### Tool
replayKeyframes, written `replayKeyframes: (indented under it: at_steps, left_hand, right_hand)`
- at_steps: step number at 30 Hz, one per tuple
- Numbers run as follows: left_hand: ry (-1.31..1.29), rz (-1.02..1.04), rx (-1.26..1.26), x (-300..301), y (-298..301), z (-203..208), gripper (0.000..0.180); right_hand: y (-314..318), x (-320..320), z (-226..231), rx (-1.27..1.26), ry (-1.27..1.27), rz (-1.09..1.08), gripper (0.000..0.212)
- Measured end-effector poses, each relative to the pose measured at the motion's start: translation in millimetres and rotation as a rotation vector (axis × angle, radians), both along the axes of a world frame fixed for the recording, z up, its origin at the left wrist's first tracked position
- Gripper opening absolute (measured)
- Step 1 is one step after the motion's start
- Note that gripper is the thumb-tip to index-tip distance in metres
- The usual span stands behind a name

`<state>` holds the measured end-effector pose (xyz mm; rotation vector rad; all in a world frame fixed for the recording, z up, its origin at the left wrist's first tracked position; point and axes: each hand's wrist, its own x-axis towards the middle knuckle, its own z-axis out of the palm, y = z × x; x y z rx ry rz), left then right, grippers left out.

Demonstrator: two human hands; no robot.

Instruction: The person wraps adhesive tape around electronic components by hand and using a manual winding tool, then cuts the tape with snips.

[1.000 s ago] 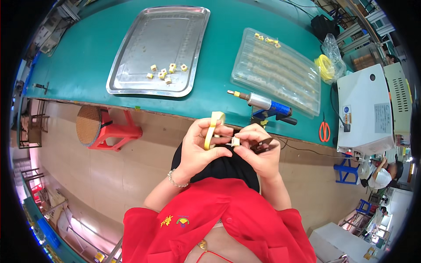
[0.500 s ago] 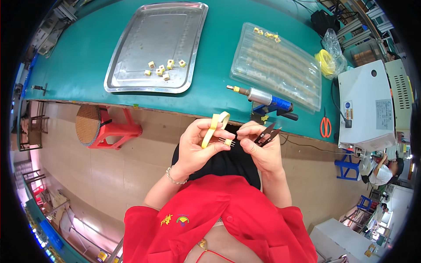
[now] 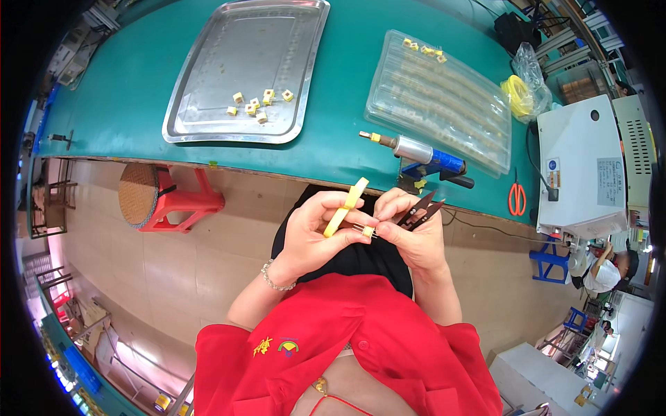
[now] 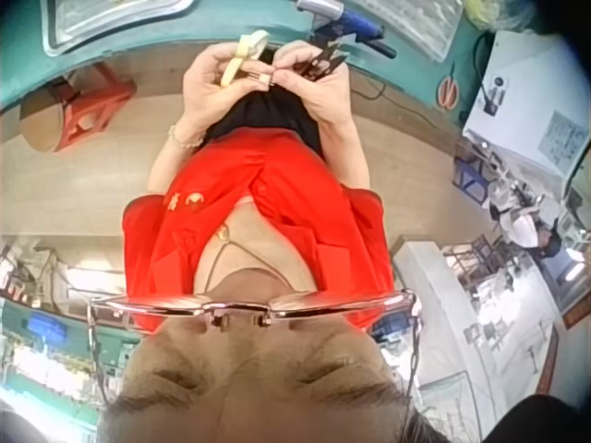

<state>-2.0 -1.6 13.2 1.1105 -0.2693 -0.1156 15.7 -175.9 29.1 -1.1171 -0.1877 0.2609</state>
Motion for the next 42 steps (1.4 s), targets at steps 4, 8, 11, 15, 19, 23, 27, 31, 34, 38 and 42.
replayKeyframes:
  at_steps: [4, 8, 11, 15, 19, 23, 27, 31, 34, 38, 42]
  left_hand:
    - [-0.357, 0.124, 0.400, 3.9, 3.5, 2.8, 0.034]
    - [-0.598, 0.214, 0.543, 10.0, 5.4, 7.2, 0.037]
    - [-0.403, 0.193, 0.433, 3.1, 0.6, 2.5, 0.039]
    - [-0.335, 0.218, 0.401, 2.3, -1.3, -2.6, 0.040]
    - [-0.362, 0.208, 0.427, 4.0, 1.8, -3.7, 0.038]
    - [-0.436, 0.197, 0.478, 6.7, 2.8, 0.2, 0.037]
    - [-0.438, 0.205, 0.491, 5.9, 3.3, 1.7, 0.037]
    - [-0.474, 0.226, 0.518, 6.7, 2.4, 2.6, 0.037]
    - [-0.529, 0.252, 0.531, 8.1, 2.3, 3.3, 0.037]
    - [-0.624, 0.289, 0.567, 9.4, 1.4, 5.3, 0.039]
    - [-0.632, 0.298, 0.580, 7.9, 0.7, 3.7, 0.038]
  right_hand:
    - [-4.9, 2.0, 1.3, -0.060, 0.001, 0.029, 0.015]
    - [-4.5, 1.0, 9.8, -0.106, 0.109, 0.038, 0.013]
    - [-2.5, -1.9, 17.6, -0.033, 0.249, 0.024, 0.012]
    - [-5.9, -4.8, 15.8, -0.054, 0.321, 0.015, 0.011]
    - [-6.9, -3.8, 15.2, -0.090, 0.263, 0.073, 0.009]
    - [-8.7, -3.0, 13.4, -0.106, 0.262, 0.092, 0.007]
    - [-8.5, -3.5, 13.7, -0.134, 0.255, 0.090, 0.006]
    - [-6.5, -4.8, 14.6, -0.137, 0.240, 0.062, 0.007]
    - [-5.2, -6.2, 14.1, -0.150, 0.222, 0.043, 0.006]
    - [-5.6, -7.3, 11.6, -0.195, 0.209, 0.026, 0.006]
    - [-2.6, -8.6, 15.6, -0.219, 0.240, -0.006, 0.004]
